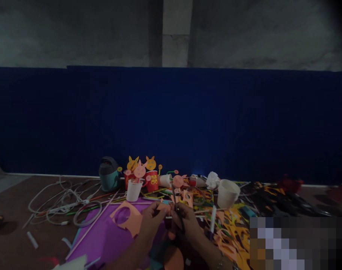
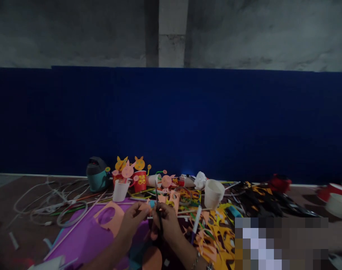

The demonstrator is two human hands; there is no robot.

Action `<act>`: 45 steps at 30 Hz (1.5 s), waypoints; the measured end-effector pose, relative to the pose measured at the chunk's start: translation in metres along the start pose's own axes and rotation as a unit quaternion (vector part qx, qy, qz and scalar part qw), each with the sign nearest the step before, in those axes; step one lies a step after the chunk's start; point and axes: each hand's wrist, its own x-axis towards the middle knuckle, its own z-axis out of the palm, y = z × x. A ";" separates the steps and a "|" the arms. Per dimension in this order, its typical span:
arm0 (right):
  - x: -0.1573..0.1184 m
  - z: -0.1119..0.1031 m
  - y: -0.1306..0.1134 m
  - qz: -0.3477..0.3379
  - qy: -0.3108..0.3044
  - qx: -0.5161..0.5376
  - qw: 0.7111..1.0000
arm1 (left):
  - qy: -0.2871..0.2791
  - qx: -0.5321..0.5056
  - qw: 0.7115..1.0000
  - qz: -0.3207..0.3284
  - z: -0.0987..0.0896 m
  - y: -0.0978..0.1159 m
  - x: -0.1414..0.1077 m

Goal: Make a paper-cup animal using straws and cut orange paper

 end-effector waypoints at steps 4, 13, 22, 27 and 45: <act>0.000 -0.001 0.001 0.003 0.002 0.017 1.000 | -0.008 -0.019 0.999 -0.032 0.002 -0.004 0.001; -0.004 0.004 0.005 -0.002 -0.058 0.053 0.997 | 0.046 -0.046 0.998 -0.026 -0.002 -0.009 0.003; -0.011 0.005 -0.004 -0.010 -0.121 -0.063 0.991 | 0.057 -0.058 0.997 0.000 -0.004 -0.006 0.005; -0.011 0.005 -0.006 -0.018 -0.116 -0.085 0.989 | 0.045 -0.060 0.997 0.000 -0.003 -0.007 0.004; -0.007 0.007 0.012 0.008 -0.095 -0.018 0.995 | 0.047 -0.049 0.997 -0.024 -0.004 -0.002 0.004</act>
